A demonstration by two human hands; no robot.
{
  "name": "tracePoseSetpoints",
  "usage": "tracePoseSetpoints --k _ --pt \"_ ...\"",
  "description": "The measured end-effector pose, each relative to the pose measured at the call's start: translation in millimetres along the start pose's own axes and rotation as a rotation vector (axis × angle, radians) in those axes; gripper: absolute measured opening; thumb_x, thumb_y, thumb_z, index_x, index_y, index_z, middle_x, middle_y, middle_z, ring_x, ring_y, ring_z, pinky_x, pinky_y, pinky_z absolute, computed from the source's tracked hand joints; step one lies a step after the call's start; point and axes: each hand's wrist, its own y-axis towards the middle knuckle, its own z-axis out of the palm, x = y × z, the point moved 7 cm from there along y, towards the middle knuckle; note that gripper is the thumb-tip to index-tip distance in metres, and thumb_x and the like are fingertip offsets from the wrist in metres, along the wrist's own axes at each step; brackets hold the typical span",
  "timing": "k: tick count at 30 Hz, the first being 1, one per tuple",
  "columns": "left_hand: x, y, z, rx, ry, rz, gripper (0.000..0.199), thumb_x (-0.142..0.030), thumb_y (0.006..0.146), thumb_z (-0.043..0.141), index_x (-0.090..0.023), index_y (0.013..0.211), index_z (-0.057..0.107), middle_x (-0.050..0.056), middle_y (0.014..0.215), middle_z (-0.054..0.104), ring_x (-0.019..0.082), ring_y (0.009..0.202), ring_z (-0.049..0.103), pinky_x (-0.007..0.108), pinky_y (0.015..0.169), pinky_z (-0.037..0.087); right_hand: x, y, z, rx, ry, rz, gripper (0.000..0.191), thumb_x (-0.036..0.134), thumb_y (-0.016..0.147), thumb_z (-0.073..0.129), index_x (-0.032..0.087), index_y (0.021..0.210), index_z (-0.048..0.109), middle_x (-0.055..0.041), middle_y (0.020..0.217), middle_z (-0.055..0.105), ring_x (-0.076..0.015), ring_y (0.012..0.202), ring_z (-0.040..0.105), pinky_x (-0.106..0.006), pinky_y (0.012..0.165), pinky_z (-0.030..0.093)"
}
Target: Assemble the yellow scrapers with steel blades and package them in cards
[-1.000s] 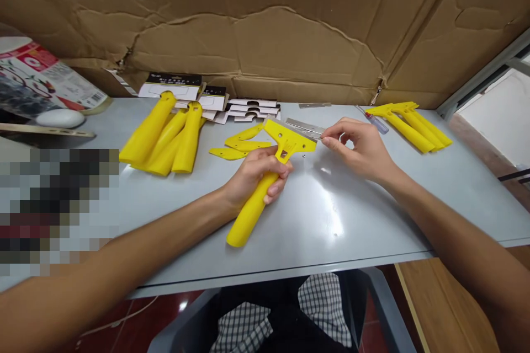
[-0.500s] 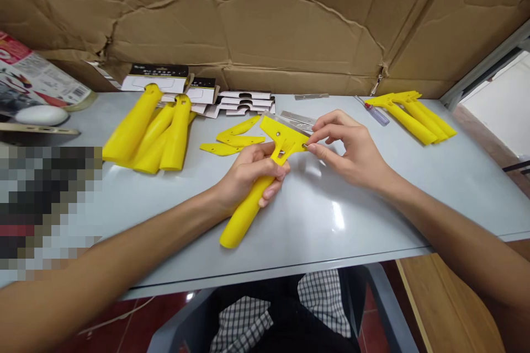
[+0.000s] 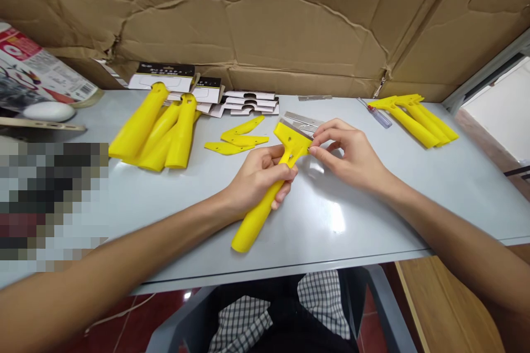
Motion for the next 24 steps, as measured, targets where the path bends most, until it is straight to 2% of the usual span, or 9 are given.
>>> tracePoseSetpoints --k 4,8,12,15,19,24 --pt "1 -3 2.0 -0.019 0.0 -0.004 0.02 -0.025 0.078 0.074 -0.022 0.078 0.054 -0.003 0.042 0.057 0.01 0.03 0.044 0.02 0.033 0.036 -3 0 3 0.014 0.056 0.065 0.013 0.032 0.092 0.077 0.022 0.084 0.078 -0.0089 0.111 0.072 -0.0233 0.097 0.069 -0.036 0.073 0.058" --pt "6 -5 4.7 -0.047 -0.115 -0.07 0.013 -0.024 0.076 0.072 -0.019 0.077 0.059 -0.003 0.042 0.054 0.01 0.03 0.043 0.019 0.032 0.034 -6 -1 6 0.04 0.103 0.154 0.014 0.033 0.09 0.078 0.02 0.083 0.077 -0.009 0.11 0.071 -0.0205 0.089 0.068 -0.036 0.073 0.057" --pt "11 -8 8.9 -0.073 -0.227 -0.135 0.015 -0.025 0.071 0.071 -0.02 0.069 0.057 -0.003 0.041 0.05 0.009 0.028 0.039 0.019 0.031 0.03 -14 -4 11 0.092 0.245 0.339 0.02 0.037 0.085 0.085 0.02 0.085 0.074 -0.005 0.091 0.074 -0.0189 0.079 0.068 -0.038 0.077 0.055" --pt "12 -9 11.1 -0.063 -0.26 -0.143 0.017 -0.025 0.071 0.072 -0.02 0.065 0.057 -0.003 0.04 0.049 0.008 0.028 0.038 0.019 0.031 0.03 -20 -7 13 0.101 0.376 0.445 0.028 0.04 0.079 0.093 0.022 0.085 0.072 -0.0022 0.08 0.076 -0.0198 0.081 0.07 -0.038 0.083 0.054" --pt "12 -7 11.4 -0.045 -0.275 -0.139 0.015 -0.025 0.071 0.07 -0.019 0.065 0.058 -0.002 0.04 0.049 0.009 0.028 0.038 0.019 0.031 0.031 -26 -8 17 0.083 0.507 0.49 0.033 0.041 0.076 0.096 0.022 0.086 0.072 -0.003 0.085 0.079 -0.019 0.081 0.072 -0.039 0.088 0.055" --pt "13 -6 13.0 -0.012 -0.321 -0.148 0.014 -0.024 0.072 0.068 -0.019 0.063 0.058 -0.002 0.04 0.048 0.008 0.028 0.038 0.018 0.031 0.03 -27 -9 18 0.038 0.564 0.52 0.04 0.038 0.069 0.1 0.022 0.089 0.07 -0.0019 0.09 0.077 -0.0185 0.079 0.073 -0.04 0.088 0.055"
